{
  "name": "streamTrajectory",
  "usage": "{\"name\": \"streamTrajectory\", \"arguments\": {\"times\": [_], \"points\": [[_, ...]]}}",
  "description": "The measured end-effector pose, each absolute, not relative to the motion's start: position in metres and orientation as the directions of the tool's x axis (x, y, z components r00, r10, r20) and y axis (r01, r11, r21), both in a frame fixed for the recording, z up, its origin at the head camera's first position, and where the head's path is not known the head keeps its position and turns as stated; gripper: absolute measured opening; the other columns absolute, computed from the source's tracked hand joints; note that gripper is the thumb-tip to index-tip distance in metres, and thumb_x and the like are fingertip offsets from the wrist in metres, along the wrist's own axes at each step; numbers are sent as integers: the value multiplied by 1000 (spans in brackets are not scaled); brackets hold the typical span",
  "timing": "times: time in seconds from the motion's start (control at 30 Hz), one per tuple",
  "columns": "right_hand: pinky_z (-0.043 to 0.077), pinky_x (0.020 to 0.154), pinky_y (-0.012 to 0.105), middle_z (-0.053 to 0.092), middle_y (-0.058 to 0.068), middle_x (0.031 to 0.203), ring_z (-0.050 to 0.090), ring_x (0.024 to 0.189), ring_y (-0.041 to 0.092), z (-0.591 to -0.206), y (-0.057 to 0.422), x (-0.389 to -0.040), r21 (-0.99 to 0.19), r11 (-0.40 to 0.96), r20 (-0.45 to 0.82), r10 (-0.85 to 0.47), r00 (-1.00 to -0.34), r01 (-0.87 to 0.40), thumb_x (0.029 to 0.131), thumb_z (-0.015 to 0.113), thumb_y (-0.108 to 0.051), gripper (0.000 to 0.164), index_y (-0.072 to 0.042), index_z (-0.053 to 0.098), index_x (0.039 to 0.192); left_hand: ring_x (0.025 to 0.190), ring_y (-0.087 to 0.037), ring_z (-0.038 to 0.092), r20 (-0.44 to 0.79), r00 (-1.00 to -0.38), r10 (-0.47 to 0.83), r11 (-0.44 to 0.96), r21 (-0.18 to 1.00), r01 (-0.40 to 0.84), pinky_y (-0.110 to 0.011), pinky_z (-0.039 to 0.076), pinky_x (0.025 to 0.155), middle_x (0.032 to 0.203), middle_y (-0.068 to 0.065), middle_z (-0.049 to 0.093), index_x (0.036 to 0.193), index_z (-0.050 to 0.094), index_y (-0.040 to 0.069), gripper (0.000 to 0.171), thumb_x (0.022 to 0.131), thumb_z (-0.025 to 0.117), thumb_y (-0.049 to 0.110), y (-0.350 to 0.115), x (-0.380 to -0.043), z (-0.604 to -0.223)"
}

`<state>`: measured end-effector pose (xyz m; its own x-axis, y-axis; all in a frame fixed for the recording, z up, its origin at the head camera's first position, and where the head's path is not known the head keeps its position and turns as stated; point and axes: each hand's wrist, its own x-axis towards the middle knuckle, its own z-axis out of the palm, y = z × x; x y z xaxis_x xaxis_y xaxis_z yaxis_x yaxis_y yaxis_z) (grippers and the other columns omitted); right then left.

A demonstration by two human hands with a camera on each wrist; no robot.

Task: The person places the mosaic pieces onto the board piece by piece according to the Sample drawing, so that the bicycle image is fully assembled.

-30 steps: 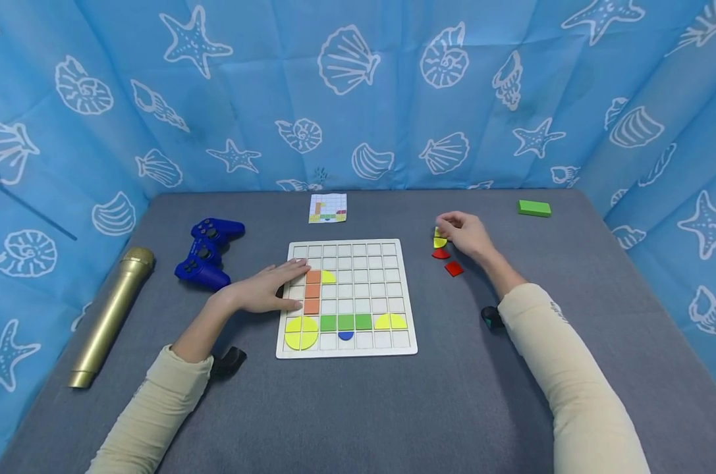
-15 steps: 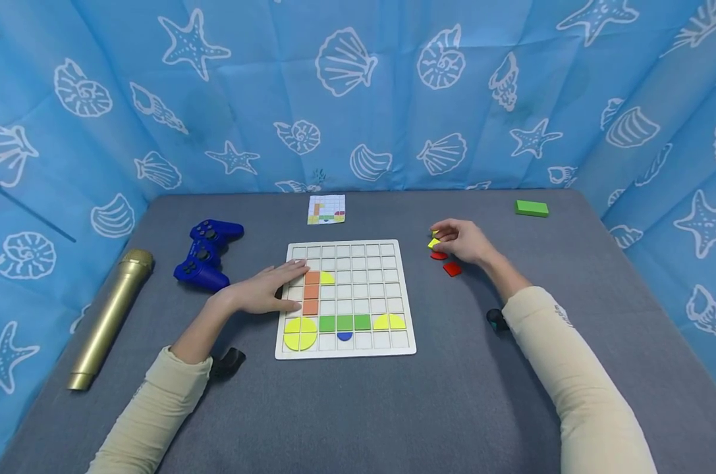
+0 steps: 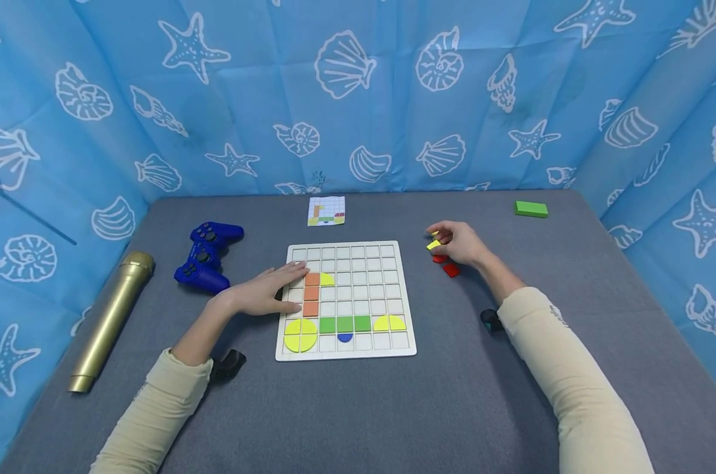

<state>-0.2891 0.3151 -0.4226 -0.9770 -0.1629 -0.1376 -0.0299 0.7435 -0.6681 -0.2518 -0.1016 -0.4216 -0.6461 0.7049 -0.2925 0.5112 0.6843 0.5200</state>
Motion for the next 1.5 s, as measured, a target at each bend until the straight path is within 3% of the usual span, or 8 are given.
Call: {"name": "streamTrajectory", "arguments": {"times": [0.3,0.57,0.73,1.17,1.5], "points": [[45,69,31,54,18,100,50,84,28,-423,321,-285,-654,756,-121,-94,-988,8,91,64,-7,34,3,58,124,144,-25,5,-290,-647,705,684,519,513,-51,6,113,158,-11,11,153,19,8,78,94,59,39,-102,-252,-423],[50,64,31,59,16,95,60,77,26,-413,321,-271,-652,757,-117,-58,-991,32,92,65,-17,31,1,62,118,144,-25,4,-292,-645,706,684,520,513,-51,5,113,158,-11,11,153,18,8,78,94,59,39,-102,-252,-423],[48,59,30,63,15,92,60,73,23,-407,313,-258,-668,743,-147,-89,-985,32,92,66,-14,28,2,64,114,144,-24,4,-293,-647,704,685,521,510,-51,5,113,158,-11,11,153,18,8,78,94,59,39,-102,-252,-422],[54,73,30,70,13,98,66,83,15,-408,300,-224,-805,564,-330,-171,-928,183,91,66,-14,38,8,58,121,144,-24,4,-298,-646,702,688,516,510,-50,6,113,158,-9,11,153,18,8,78,94,59,39,-102,-252,-421],[55,76,33,69,15,97,67,84,21,-410,287,-195,-869,424,-391,-272,-879,255,89,68,-10,40,11,56,121,144,-24,4,-299,-644,704,685,526,504,-51,5,113,158,-9,12,153,19,8,78,94,60,39,-102,-252,-420]]}}
